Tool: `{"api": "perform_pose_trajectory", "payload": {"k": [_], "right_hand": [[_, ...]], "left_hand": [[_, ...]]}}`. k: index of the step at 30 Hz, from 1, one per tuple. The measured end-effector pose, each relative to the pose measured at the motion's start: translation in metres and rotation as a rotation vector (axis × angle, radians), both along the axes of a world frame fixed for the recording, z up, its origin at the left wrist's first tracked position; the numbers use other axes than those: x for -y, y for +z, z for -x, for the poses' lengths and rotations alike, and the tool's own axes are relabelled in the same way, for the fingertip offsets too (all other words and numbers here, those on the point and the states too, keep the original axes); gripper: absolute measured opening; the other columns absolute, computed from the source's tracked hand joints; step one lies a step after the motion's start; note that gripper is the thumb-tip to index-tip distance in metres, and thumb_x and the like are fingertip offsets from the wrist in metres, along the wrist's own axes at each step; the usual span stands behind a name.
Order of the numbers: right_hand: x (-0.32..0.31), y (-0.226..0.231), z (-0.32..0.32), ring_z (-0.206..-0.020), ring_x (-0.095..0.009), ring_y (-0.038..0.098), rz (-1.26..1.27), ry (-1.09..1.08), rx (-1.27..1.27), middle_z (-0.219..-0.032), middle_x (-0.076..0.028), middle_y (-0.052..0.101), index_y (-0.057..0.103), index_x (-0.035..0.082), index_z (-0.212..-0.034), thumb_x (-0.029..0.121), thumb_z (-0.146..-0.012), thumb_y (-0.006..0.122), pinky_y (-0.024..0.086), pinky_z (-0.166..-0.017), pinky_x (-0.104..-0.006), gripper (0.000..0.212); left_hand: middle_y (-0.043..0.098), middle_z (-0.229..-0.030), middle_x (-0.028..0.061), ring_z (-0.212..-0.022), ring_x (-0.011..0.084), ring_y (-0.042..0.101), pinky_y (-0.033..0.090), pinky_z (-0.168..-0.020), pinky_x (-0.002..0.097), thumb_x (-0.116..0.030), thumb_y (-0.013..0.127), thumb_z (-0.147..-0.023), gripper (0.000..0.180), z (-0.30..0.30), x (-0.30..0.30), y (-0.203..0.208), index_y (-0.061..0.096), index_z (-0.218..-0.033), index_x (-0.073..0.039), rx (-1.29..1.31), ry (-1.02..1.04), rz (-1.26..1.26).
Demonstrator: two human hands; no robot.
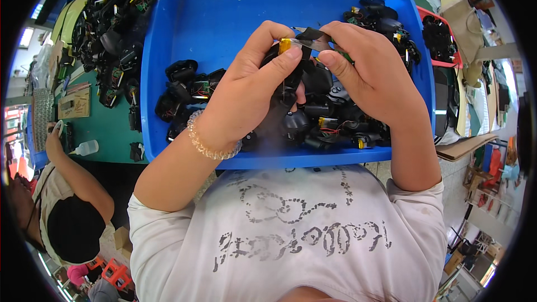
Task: The person assembles computer mice by hand, fitting circuit boards, batteries, and plastic components into mouse shells, using diagonal cutters to trim parts as needed.
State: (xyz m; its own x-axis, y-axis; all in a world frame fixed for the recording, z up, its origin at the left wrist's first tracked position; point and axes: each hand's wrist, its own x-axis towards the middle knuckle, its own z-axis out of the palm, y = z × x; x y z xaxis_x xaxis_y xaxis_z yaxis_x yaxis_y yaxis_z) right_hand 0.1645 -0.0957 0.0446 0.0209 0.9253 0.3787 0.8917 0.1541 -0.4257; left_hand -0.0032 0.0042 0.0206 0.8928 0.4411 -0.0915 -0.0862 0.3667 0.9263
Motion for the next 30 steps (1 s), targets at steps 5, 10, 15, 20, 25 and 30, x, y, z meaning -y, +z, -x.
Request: {"api": "perform_pose_trajectory", "payload": {"k": [5,10,15,20,25,30], "right_hand": [[0.000,0.001,0.001,-0.064,-0.035,0.052,0.020,-0.018,0.006,-0.066,-0.014,0.051,0.050,0.003,-0.079,0.031,-0.090,0.053,0.040,-0.057,-0.0403,0.031],[-0.002,0.004,0.005,-0.064,-0.034,0.053,0.049,-0.032,-0.061,-0.068,-0.014,0.055,0.053,0.003,-0.076,0.029,-0.090,0.053,0.040,-0.056,-0.0402,0.030],[0.000,0.010,-0.003,-0.062,-0.031,0.053,-0.048,-0.077,-0.205,-0.067,-0.013,0.054,0.058,0.002,-0.086,0.026,-0.090,0.054,0.040,-0.057,-0.0375,0.024],[-0.001,0.006,-0.013,-0.061,-0.028,0.051,-0.027,-0.247,-0.169,-0.067,-0.012,0.053,0.058,0.004,-0.094,0.024,-0.087,0.059,0.040,-0.057,-0.0354,0.021],[-0.004,0.003,-0.013,-0.066,-0.030,0.055,-0.137,-0.226,-0.045,-0.072,-0.012,0.057,0.058,0.006,-0.096,0.021,-0.083,0.061,0.041,-0.059,-0.0364,0.020],[-0.006,-0.002,-0.004,-0.069,-0.030,0.057,-0.175,-0.215,0.030,-0.075,-0.010,0.059,0.057,0.008,-0.092,0.018,-0.083,0.059,0.043,-0.058,-0.0377,0.014]], "left_hand": [[0.060,-0.091,0.0083,-0.063,0.0128,0.059,0.049,-0.053,0.0241,-0.022,0.045,-0.096,0.015,-0.003,0.001,-0.002,0.044,-0.104,-0.010,0.004,0.001,-0.004],[0.060,-0.094,0.0112,-0.063,0.0146,0.060,0.050,-0.053,0.0258,-0.023,0.043,-0.097,0.016,-0.003,-0.003,-0.003,0.042,-0.106,-0.010,-0.060,-0.025,0.105],[0.059,-0.099,0.0165,-0.065,0.0205,0.062,0.051,-0.053,0.0282,-0.025,0.041,-0.098,0.017,-0.002,-0.009,-0.005,0.042,-0.108,-0.011,0.021,0.019,0.193],[0.047,-0.124,0.0275,-0.076,0.0336,0.062,0.052,-0.053,0.0338,-0.026,0.037,-0.099,0.018,0.001,-0.014,0.001,0.042,-0.111,-0.014,0.238,0.050,0.308],[0.046,-0.125,0.0279,-0.077,0.0350,0.062,0.052,-0.053,0.0340,-0.026,0.036,-0.099,0.020,0.004,-0.016,0.002,0.040,-0.115,-0.016,0.299,0.013,0.395],[0.046,-0.126,0.0270,-0.082,0.0378,0.063,0.054,-0.054,0.0355,-0.025,0.036,-0.099,0.019,0.003,-0.015,-0.001,0.040,-0.114,-0.014,0.234,0.001,0.389]]}}
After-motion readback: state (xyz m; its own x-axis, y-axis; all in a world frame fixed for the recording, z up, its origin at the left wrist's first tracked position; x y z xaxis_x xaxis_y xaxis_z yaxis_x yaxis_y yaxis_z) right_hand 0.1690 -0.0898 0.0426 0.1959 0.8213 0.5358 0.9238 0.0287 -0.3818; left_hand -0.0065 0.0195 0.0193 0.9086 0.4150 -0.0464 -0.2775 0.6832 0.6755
